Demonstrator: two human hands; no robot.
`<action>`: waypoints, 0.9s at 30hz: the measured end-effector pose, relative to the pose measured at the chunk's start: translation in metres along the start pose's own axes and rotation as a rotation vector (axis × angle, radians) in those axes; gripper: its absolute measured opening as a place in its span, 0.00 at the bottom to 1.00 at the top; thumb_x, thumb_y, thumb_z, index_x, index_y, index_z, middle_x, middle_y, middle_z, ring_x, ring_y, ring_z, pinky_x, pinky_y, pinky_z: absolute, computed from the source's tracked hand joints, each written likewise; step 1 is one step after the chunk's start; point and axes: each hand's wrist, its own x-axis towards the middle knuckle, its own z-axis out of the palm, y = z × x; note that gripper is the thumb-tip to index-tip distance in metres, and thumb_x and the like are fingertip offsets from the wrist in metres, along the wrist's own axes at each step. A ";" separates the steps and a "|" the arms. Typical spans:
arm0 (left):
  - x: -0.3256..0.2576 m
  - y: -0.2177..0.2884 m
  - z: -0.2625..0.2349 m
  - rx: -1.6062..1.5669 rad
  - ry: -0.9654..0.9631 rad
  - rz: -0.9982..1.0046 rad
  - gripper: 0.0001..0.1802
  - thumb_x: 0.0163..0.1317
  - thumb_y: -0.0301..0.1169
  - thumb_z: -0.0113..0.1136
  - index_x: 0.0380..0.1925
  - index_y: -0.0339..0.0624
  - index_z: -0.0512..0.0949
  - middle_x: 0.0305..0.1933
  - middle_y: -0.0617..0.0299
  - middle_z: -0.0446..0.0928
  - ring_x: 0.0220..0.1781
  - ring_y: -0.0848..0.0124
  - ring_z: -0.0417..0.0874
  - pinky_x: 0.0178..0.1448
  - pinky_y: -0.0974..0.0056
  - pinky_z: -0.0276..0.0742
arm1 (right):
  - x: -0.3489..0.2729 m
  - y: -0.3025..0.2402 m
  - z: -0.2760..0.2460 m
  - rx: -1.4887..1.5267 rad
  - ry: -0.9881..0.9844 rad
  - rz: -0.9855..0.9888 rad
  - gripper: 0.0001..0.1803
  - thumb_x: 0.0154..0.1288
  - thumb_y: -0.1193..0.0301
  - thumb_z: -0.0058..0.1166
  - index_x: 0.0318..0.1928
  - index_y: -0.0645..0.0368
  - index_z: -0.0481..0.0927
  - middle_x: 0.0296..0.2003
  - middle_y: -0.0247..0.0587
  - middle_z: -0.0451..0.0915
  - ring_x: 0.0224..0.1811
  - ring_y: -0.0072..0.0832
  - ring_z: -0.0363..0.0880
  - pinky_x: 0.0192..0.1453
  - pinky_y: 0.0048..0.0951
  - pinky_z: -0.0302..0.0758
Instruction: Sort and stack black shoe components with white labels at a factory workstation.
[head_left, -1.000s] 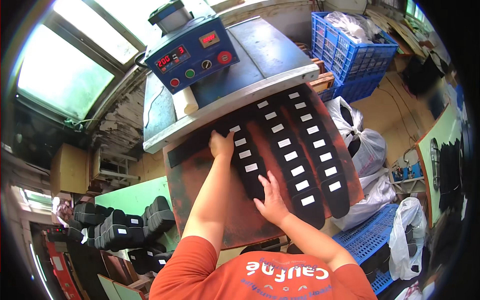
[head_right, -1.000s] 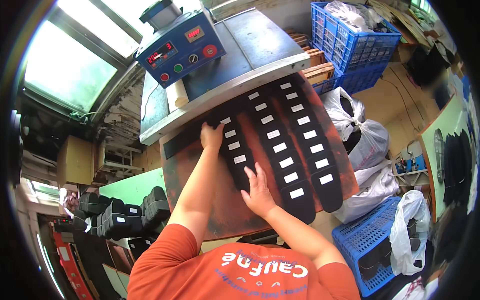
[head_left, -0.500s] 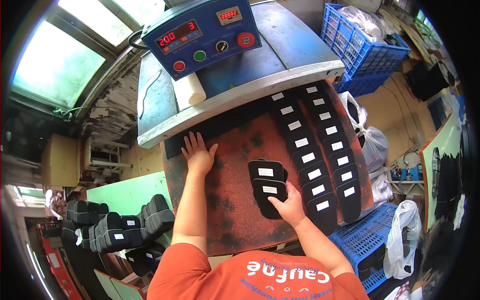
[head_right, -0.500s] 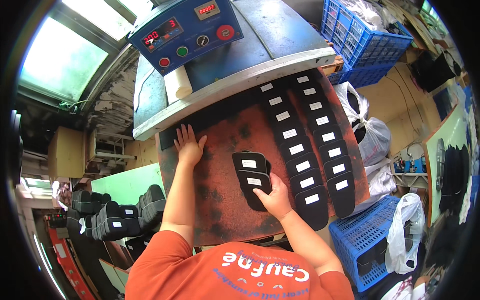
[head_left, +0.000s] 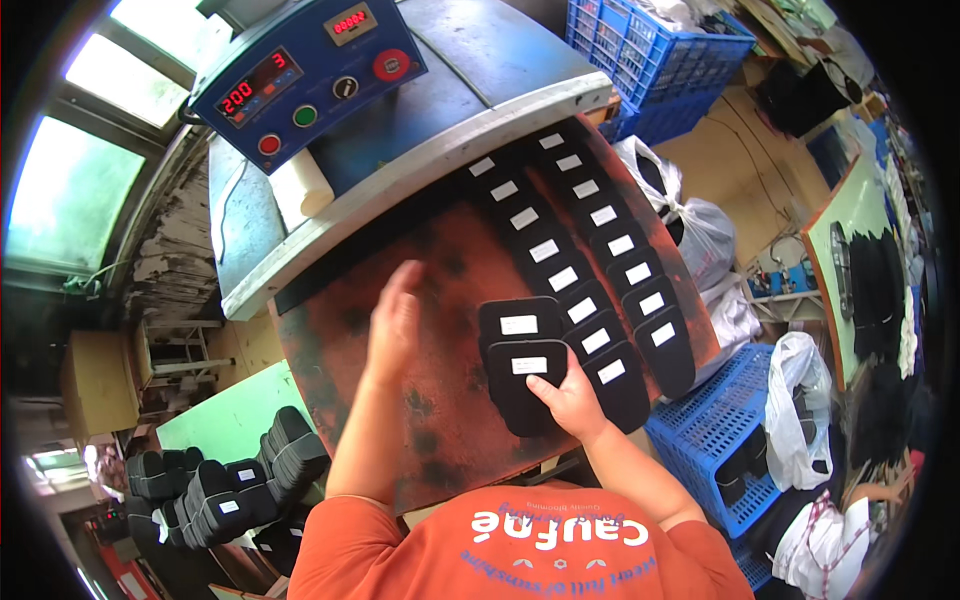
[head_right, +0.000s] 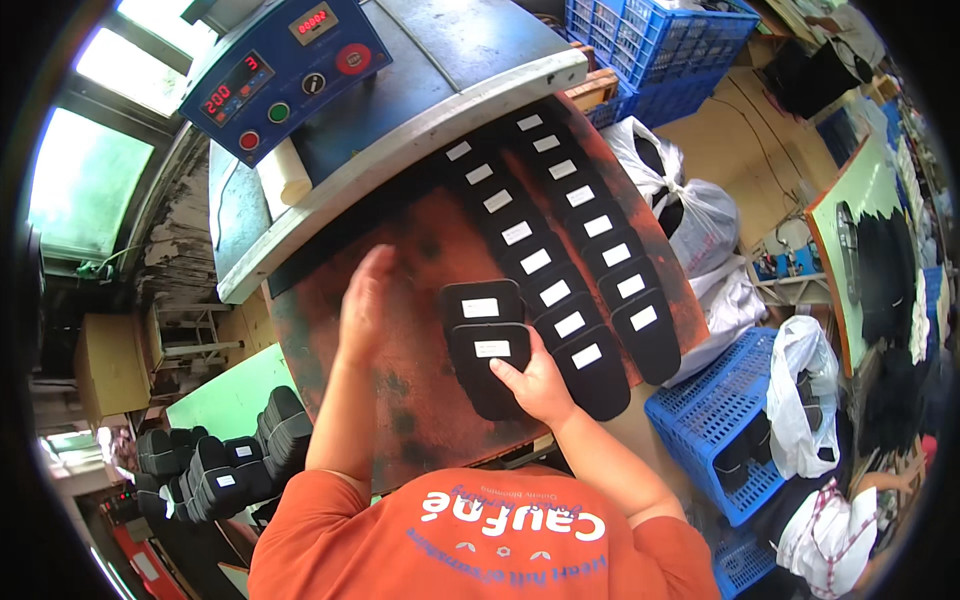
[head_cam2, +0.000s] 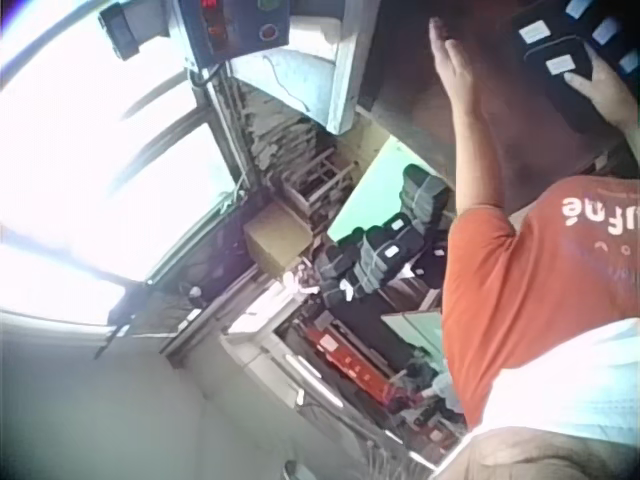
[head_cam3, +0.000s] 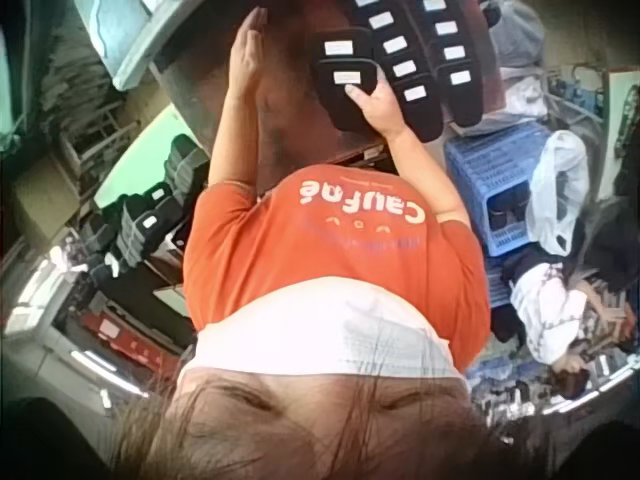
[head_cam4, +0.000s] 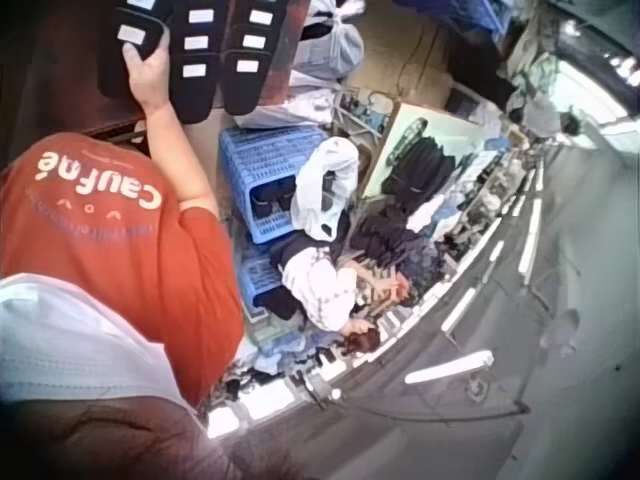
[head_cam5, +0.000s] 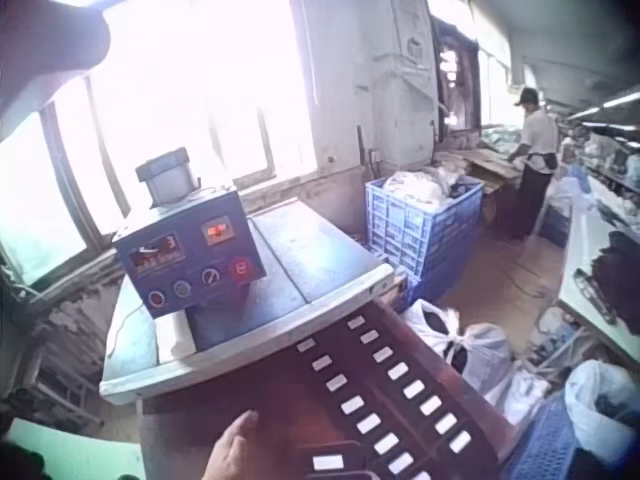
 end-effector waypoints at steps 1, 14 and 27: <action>-0.012 0.019 0.034 -0.436 -0.088 -0.077 0.27 0.69 0.43 0.45 0.58 0.34 0.66 0.58 0.54 0.70 0.64 0.64 0.66 0.68 0.60 0.58 | 0.000 -0.001 0.002 0.002 -0.006 0.005 0.22 0.64 0.76 0.51 0.57 0.62 0.62 0.47 0.38 0.74 0.52 0.24 0.72 0.59 0.29 0.67; -0.060 -0.003 0.040 -0.207 -0.073 -0.077 0.27 0.65 0.49 0.46 0.44 0.33 0.74 0.46 0.54 0.75 0.51 0.66 0.73 0.56 0.62 0.67 | 0.009 -0.031 0.033 -1.428 0.054 -0.495 0.29 0.47 0.69 0.59 0.53 0.57 0.68 0.32 0.37 0.72 0.34 0.35 0.72 0.38 0.35 0.68; 0.123 -0.041 0.090 0.596 0.465 -0.163 0.27 0.55 0.42 0.61 0.44 0.26 0.74 0.42 0.40 0.78 0.48 0.51 0.79 0.50 0.59 0.73 | -0.077 -0.041 -0.062 -1.253 0.224 -0.072 0.19 0.45 0.65 0.65 0.38 0.57 0.78 0.58 0.57 0.60 0.59 0.52 0.57 0.62 0.48 0.57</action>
